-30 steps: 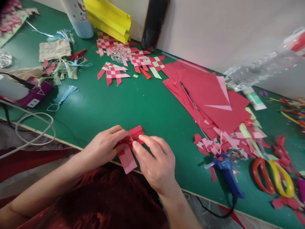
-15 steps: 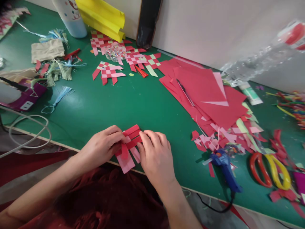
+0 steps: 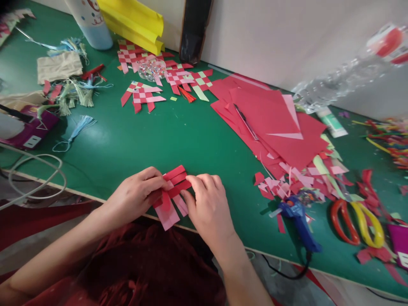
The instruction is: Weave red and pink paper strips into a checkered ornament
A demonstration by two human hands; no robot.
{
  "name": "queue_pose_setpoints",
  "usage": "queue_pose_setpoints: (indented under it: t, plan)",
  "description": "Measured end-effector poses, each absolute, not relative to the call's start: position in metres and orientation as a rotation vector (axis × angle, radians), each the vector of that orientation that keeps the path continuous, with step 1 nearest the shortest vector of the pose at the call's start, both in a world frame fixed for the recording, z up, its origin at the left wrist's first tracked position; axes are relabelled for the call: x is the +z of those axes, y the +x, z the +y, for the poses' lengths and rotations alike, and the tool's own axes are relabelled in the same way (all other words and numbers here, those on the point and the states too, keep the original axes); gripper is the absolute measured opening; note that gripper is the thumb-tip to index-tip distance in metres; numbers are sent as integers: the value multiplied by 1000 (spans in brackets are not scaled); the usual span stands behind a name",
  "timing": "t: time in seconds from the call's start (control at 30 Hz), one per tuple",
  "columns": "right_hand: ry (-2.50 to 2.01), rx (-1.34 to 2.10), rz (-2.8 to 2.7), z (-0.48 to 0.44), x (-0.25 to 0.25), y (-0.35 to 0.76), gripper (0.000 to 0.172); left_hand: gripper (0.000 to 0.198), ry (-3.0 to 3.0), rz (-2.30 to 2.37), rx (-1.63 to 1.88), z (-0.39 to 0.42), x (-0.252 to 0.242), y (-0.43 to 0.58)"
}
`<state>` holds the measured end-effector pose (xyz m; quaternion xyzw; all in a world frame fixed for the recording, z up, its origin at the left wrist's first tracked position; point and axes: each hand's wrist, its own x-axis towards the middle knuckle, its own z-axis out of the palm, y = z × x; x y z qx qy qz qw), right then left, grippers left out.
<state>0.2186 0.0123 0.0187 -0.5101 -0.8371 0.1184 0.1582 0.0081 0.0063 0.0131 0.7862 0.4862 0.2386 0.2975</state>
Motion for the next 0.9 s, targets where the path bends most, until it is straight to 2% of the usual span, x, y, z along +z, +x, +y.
queue_pose_setpoints:
  t: [0.23, 0.4, 0.67, 0.9]
  plan:
    - [-1476, 422, -2375, 14, 22, 218, 11, 27, 2090, 1291, 637, 6, 13, 9]
    - [-1410, 368, -2347, 8, 21, 221, 13, 29, 2092, 1286, 663, 6, 12, 9]
    - [-1595, 137, -2282, 2, 16, 221, 33, 31, 2107, 1280, 689, 5, 12, 8]
    - [-1671, 232, -2226, 6, 15, 209, 22, 23, 2078, 1277, 681, 7, 12, 9]
